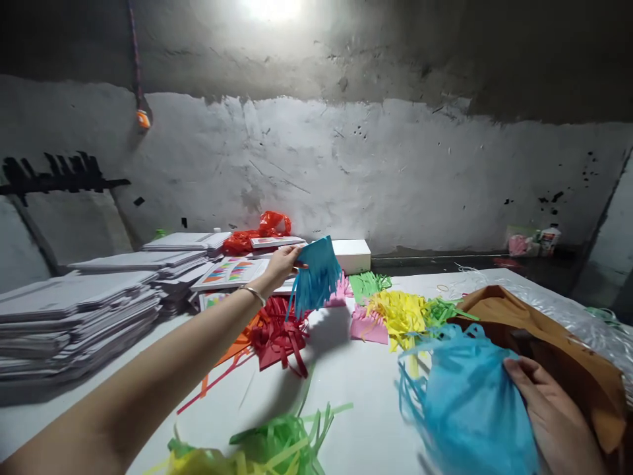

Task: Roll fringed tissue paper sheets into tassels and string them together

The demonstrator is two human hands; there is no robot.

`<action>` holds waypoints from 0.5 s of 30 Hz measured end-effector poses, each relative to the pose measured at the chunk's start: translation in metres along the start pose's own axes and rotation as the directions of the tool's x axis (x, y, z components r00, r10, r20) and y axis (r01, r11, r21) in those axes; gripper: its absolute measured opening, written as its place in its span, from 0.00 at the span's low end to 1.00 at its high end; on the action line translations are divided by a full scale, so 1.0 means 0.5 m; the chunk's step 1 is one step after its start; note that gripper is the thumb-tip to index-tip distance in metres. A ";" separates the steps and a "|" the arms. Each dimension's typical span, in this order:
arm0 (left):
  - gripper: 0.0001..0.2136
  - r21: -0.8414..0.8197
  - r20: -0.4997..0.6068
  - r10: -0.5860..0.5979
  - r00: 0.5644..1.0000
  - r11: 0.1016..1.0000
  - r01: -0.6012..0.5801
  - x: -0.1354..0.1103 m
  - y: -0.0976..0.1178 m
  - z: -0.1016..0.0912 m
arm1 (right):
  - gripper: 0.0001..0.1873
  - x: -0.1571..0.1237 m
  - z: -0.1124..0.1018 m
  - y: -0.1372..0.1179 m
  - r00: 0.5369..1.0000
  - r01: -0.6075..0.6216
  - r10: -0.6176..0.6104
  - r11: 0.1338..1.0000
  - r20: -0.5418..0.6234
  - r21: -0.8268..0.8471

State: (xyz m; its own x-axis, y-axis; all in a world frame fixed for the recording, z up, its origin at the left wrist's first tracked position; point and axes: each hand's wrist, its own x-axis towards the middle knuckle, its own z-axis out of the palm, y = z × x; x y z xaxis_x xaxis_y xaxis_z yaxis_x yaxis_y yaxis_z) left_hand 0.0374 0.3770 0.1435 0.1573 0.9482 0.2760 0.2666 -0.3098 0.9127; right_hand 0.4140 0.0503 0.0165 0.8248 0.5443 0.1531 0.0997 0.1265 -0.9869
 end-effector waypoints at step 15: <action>0.37 -0.147 0.858 0.428 0.286 0.736 -0.661 -0.508 0.104 0.230 | 0.04 -0.244 0.029 -0.115 0.438 0.640 -0.318 0.768 0.841 -0.043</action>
State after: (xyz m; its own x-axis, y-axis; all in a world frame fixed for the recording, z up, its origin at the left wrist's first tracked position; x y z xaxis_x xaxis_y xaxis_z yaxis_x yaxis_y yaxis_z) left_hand 0.1205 0.1119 0.0864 0.9744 0.0784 0.2105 -0.0473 -0.8445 0.5335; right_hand 0.2994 -0.0113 0.0552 -0.1382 0.8956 0.4229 0.6280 0.4094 -0.6618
